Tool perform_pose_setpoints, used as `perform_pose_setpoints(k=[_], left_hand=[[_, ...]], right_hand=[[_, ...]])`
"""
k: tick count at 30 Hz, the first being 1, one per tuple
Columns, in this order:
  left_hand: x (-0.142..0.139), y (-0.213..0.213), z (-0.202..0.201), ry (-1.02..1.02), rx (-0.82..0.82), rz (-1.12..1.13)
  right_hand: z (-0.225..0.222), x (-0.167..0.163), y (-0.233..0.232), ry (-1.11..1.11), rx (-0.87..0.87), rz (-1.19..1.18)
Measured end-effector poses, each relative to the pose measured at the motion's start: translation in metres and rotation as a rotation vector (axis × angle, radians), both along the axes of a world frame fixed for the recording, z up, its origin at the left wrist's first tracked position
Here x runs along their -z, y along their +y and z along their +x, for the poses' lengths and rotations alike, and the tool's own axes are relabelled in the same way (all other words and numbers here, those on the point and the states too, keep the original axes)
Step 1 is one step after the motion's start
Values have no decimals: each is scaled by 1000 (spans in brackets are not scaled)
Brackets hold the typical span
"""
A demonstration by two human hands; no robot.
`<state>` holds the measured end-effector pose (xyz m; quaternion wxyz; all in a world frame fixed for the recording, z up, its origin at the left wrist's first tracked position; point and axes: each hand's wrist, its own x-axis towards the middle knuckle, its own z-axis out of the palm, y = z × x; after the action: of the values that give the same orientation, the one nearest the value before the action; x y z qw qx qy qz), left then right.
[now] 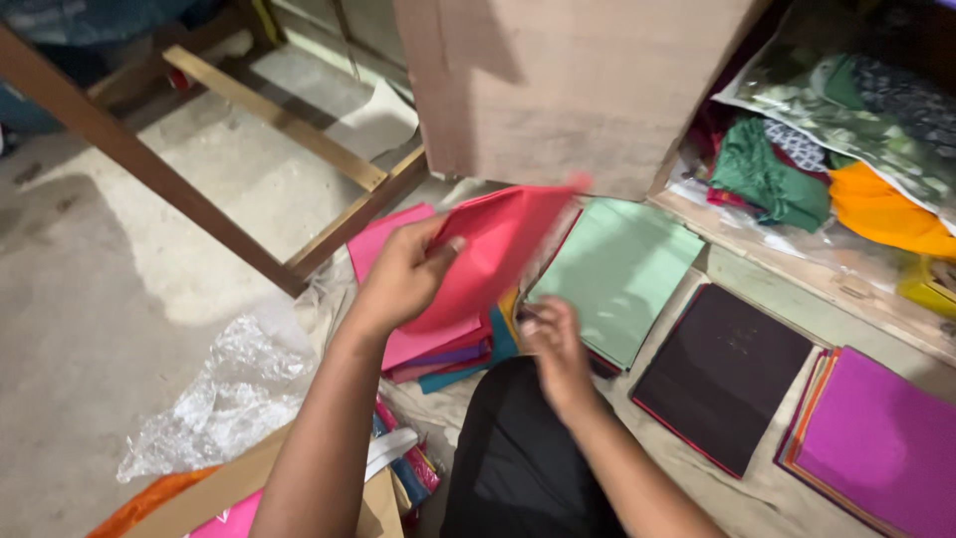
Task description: The person sits on the floor and folds multiple colorful cloth items one by one. They pick up each cloth, fold it into a smaller square, and place it into a neat stack. The process is repeated for several different colored cloths.
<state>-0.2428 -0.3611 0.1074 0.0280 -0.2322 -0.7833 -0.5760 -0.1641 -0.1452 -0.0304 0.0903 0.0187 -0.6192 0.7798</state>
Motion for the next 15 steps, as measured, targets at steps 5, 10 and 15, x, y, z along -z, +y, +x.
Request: perform_pose_setpoints(k=[5,10,15], left_hand=[[-7,54,44,-397,270,470],[15,128,85,-462,212,502],[43,215,125,-449,284,326]], right_hand=[[44,-24,133,-60,-120,-635],[149,-54,257,-106,-18,-262],[232,-79,345,-287,189,89]])
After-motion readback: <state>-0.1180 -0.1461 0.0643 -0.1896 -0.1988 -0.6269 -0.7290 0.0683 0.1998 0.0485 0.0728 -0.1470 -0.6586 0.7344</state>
